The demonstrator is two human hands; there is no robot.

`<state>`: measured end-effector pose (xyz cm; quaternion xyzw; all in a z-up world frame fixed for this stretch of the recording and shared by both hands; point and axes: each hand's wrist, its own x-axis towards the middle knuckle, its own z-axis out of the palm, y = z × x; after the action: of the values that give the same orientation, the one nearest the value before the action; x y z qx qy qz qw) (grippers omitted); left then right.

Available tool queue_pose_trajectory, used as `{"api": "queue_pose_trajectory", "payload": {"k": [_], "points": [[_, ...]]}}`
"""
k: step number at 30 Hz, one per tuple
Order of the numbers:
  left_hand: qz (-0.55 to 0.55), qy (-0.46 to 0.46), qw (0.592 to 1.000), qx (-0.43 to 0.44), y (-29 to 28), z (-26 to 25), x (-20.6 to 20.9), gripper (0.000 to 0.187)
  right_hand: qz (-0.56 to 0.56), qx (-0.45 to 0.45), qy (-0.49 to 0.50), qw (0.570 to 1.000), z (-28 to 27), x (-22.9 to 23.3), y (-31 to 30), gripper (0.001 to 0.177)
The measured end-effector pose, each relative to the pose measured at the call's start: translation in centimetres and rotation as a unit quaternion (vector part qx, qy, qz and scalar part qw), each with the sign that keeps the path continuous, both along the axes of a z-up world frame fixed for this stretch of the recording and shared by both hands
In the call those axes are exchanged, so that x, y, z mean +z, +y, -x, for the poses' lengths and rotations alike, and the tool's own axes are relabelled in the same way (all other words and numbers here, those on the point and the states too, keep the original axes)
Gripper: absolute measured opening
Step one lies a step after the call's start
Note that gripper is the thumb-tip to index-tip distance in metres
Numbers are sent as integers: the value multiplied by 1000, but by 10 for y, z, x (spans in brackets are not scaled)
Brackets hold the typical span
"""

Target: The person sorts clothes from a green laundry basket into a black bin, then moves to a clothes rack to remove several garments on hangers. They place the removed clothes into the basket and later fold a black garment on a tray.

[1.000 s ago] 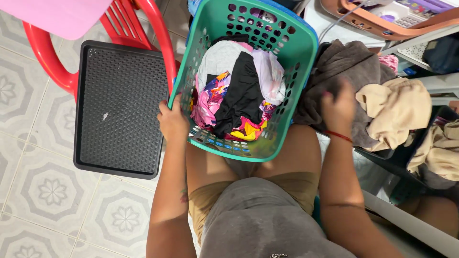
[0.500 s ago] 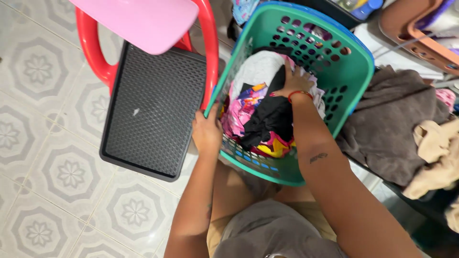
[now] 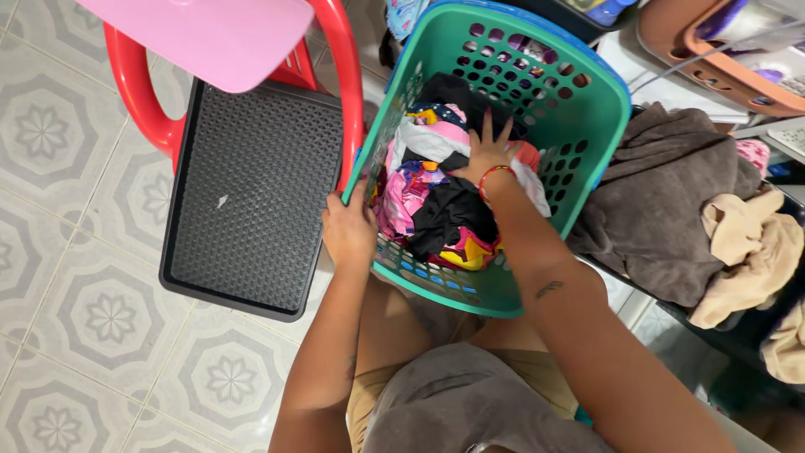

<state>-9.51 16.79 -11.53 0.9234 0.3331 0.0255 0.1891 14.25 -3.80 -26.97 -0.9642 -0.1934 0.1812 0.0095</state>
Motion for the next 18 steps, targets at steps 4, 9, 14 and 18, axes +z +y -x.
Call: {"api": "queue_pose_trajectory", "payload": {"k": [4,9,14,18], "points": [[4,12,1000,6,-2,1,1,49,-115,-75,42,990,12,-3,1,108],[-3,-6,1000,5,2,0,0,46,-215,-95,-27,972,30,-1,-16,65],[-13,-4,1000,-1,5,0,-6,45,-449,-161,-81,875,52,77,-63,38],[-24,2,1000,3,5,3,-10,45,-569,-170,-34,804,89,164,-145,41]]}}
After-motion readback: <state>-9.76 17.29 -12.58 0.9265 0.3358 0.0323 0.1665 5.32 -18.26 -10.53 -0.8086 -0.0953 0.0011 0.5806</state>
